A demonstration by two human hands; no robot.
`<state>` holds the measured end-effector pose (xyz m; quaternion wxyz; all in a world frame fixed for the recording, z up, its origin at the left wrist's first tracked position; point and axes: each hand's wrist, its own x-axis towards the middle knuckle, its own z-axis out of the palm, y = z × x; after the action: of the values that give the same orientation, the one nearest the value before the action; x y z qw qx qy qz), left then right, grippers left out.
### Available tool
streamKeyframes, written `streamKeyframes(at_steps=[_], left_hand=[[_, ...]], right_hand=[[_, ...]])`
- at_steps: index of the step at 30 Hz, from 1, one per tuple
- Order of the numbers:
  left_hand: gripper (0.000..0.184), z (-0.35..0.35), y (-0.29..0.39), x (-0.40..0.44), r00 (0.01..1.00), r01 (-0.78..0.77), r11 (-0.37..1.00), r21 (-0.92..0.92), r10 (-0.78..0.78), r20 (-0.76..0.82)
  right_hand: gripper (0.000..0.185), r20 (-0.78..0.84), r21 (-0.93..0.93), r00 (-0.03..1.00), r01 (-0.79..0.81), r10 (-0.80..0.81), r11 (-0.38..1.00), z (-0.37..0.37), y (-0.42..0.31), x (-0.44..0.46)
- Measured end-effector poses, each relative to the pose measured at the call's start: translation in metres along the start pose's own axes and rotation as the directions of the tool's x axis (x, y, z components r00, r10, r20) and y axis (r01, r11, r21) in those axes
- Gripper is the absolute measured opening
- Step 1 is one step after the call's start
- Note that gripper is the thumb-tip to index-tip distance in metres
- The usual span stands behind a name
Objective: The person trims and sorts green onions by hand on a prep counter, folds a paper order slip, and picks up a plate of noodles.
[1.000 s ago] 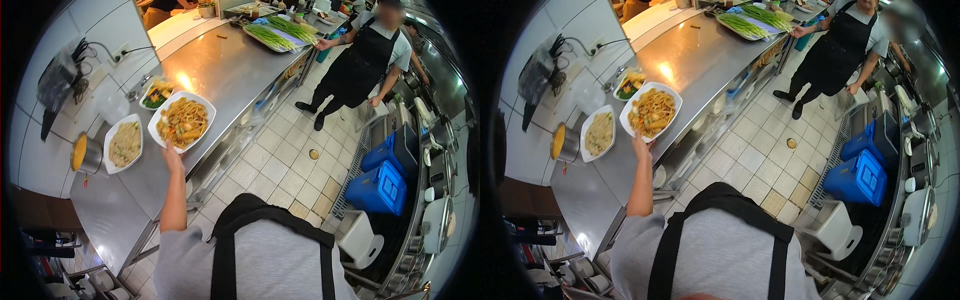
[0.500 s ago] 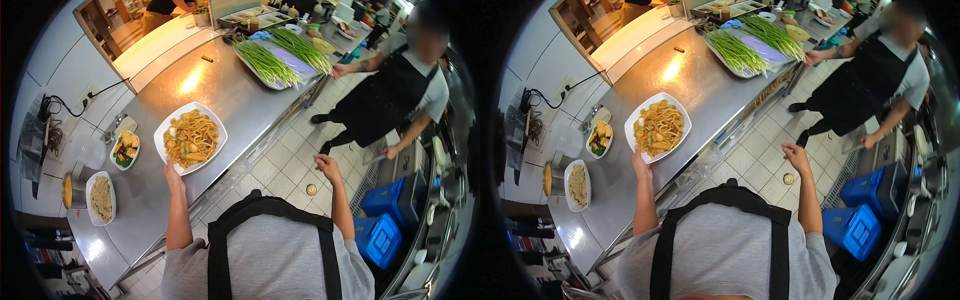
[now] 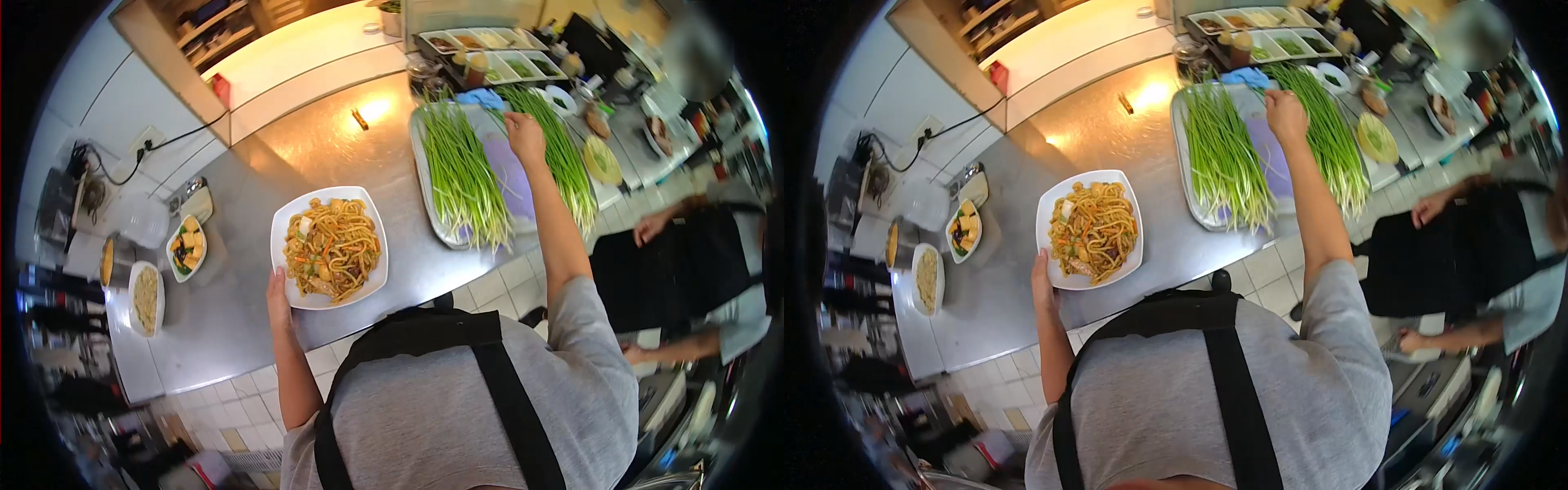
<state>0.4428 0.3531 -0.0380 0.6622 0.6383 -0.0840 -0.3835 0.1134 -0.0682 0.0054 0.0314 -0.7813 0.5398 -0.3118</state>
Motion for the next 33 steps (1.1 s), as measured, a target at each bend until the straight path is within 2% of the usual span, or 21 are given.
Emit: streamKeyframes(at_steps=[3,4,5,7,8,9,10,12,15,18,20,22,23,25,28,29,32,33], left_hand=[[0.046,-0.002,-0.021,0.003,0.981,-0.070,0.995,0.068,0.081,-0.173],[0.045,-0.008,-0.034,0.006,0.965,-0.079,0.993,0.087,0.099,-0.244],[0.044,-0.011,-0.043,0.009,0.943,-0.084,0.991,0.107,0.114,-0.312],[0.043,-0.014,-0.053,0.020,0.945,-0.165,0.980,0.115,0.191,-0.265],[0.042,-0.009,-0.051,0.016,0.941,-0.164,0.982,0.096,0.185,-0.284],[0.042,-0.004,-0.046,0.012,0.939,-0.156,0.985,0.079,0.172,-0.298],[0.041,0.002,-0.042,0.007,0.940,-0.145,0.988,0.061,0.156,-0.302],[0.041,0.008,-0.034,-0.001,0.936,-0.128,0.990,0.058,0.140,-0.322],[0.043,0.004,-0.038,0.005,0.936,-0.137,0.989,0.058,0.148,-0.318],[0.047,-0.009,-0.048,0.007,0.923,-0.154,0.980,0.125,0.187,-0.336],[0.050,-0.003,-0.047,0.011,0.911,-0.151,0.976,0.156,0.198,-0.361],[0.054,0.004,-0.044,0.008,0.894,-0.138,0.978,0.157,0.191,-0.404],[0.055,0.004,-0.043,0.008,0.889,-0.140,0.978,0.158,0.194,-0.415],[0.055,0.007,-0.037,0.003,0.898,-0.141,0.974,0.176,0.201,-0.392],[0.052,0.011,-0.031,0.003,0.925,-0.158,0.978,0.137,0.195,-0.325],[0.051,0.010,-0.031,0.001,0.934,-0.165,0.980,0.113,0.192,-0.302],[0.044,0.005,-0.040,0.005,0.911,-0.176,0.973,0.150,0.219,-0.350],[0.040,0.008,-0.039,0.003,0.855,-0.167,0.946,0.277,0.278,-0.437]], right_hand=[[0.033,0.022,-0.096,0.998,0.061,-0.060,0.993,0.063,0.034,0.062],[0.040,0.101,-0.131,0.991,0.096,-0.083,0.987,0.071,0.036,0.074],[0.035,0.125,-0.091,0.988,0.099,-0.088,0.991,0.093,0.052,0.087],[0.019,0.151,-0.096,0.987,0.062,-0.047,0.993,0.107,0.049,0.113],[0.017,0.003,-0.038,0.980,0.201,-0.201,0.979,0.105,0.047,0.118],[0.016,-0.054,0.059,0.978,0.203,-0.200,0.977,0.094,0.027,0.123],[0.015,-0.115,0.190,0.954,0.293,-0.276,0.937,0.083,0.014,0.134],[0.016,-0.120,0.418,0.952,0.306,-0.281,0.855,0.038,-0.047,0.125],[0.019,-0.127,0.753,0.931,0.314,-0.341,0.578,0.033,-0.096,0.127],[0.013,-0.117,0.694,0.906,0.367,-0.406,0.619,0.024,-0.142,0.115],[0.013,-0.294,0.472,0.823,0.567,-0.486,0.675,0.018,-0.148,0.113],[0.014,-0.102,0.341,0.849,0.519,-0.518,0.784,0.032,-0.118,0.127],[0.015,0.093,0.304,0.836,0.493,-0.541,0.815,0.037,-0.097,0.129],[0.017,0.473,0.241,0.716,0.455,-0.513,0.857,0.047,-0.062,0.130],[0.020,0.478,0.252,0.671,0.514,-0.567,0.820,0.063,-0.035,0.110],[0.020,0.477,0.224,0.686,0.510,-0.550,0.831,0.069,-0.031,0.103],[0.020,0.457,0.143,0.715,0.528,-0.529,0.837,0.089,-0.033,0.079],[0.021,0.437,0.102,0.721,0.554,-0.537,0.827,0.097,-0.026,0.077]])
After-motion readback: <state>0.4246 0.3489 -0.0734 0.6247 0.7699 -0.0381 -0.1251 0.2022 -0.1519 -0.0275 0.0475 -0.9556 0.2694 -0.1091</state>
